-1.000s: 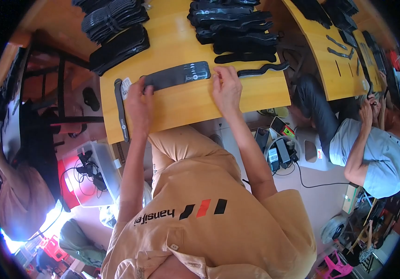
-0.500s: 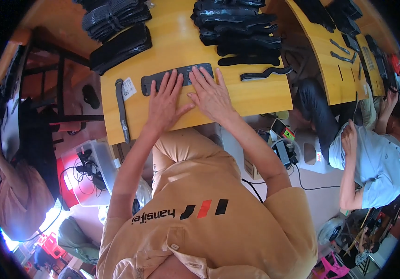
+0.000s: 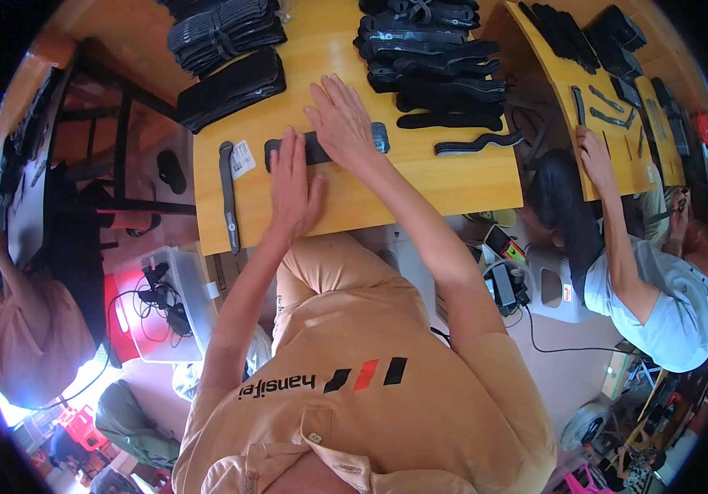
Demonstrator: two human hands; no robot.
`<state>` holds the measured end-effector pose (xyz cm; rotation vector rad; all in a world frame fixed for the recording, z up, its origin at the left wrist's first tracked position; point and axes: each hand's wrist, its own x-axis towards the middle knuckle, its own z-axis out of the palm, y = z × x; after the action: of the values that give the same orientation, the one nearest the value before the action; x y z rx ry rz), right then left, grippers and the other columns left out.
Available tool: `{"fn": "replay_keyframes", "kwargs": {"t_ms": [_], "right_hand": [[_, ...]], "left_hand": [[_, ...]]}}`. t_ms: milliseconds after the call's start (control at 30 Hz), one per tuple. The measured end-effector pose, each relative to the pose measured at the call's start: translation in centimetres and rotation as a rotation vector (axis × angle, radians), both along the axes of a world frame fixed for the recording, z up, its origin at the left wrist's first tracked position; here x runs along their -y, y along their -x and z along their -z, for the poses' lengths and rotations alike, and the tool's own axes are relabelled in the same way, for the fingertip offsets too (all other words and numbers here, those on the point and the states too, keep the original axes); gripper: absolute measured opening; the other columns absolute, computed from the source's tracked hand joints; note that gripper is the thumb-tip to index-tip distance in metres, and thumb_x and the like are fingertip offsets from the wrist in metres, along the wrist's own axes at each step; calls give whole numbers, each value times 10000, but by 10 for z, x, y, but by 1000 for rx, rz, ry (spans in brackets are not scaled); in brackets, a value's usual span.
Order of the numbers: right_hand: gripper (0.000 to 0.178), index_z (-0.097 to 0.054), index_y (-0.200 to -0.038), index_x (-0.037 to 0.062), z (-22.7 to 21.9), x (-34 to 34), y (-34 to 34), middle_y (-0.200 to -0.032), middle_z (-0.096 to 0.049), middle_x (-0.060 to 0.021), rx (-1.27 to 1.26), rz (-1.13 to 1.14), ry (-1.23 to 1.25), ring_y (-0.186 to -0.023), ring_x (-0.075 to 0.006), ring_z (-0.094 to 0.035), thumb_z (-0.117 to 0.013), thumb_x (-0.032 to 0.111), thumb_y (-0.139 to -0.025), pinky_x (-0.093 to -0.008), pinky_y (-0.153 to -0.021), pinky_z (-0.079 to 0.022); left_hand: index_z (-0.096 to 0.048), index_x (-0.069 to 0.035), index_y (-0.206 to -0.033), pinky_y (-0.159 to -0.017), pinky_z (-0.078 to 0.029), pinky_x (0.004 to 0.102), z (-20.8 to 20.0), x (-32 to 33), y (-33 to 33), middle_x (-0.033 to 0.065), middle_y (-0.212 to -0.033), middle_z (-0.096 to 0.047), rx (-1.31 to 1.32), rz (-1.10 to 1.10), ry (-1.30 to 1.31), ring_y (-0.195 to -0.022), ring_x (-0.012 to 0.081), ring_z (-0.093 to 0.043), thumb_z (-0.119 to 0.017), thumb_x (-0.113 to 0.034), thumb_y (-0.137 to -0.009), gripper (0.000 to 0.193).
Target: Assembling black textile straps by attaching plastic buckles and sliders at a workshop.
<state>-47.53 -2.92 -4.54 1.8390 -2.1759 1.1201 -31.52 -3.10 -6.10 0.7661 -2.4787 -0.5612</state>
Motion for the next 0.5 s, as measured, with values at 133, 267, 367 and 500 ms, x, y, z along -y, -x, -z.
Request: {"fn": "replay_keyframes", "kwargs": {"t_ms": [133,267,367,500], "right_hand": [[427,-477,-1244,17,20,16,-1,-1319,-422,-199,-137,62,-32,-1277,-348,-339,-493,283,-909,-451,-1046,-275],[481,-430,-1297,53,28,19,0,-1356,-369,-195,-170,94,-115,-1315,-343,-278,-464,347,-917,-492,-1060,-225],[500,-416,-1316,75,30,21,-2,-1362,-360,-194,-183,104,-141,-1324,-341,-265,-439,383,-922,-508,-1065,-202],[544,-409,-1327,60,28,21,-3,-1354,-368,-215,-172,87,-160,-1331,-337,-261,-441,411,-913,-518,-1059,-192]], "left_hand": [[-244,61,-1380,-1089,-120,516,6,-1,-1,208,-1472,-183,244,-208,98,-1371,333,-158,-513,-320,-870,691],[-247,51,-1386,-1088,-117,517,3,-2,0,202,-1480,-170,269,-210,95,-1378,337,-137,-506,-330,-878,685],[-258,55,-1381,-1084,-119,525,0,-2,0,200,-1482,-168,306,-216,96,-1378,335,-137,-502,-344,-880,685],[-260,62,-1378,-1084,-119,526,-1,-2,-1,207,-1478,-171,301,-230,119,-1376,337,-142,-500,-354,-878,693]]}}
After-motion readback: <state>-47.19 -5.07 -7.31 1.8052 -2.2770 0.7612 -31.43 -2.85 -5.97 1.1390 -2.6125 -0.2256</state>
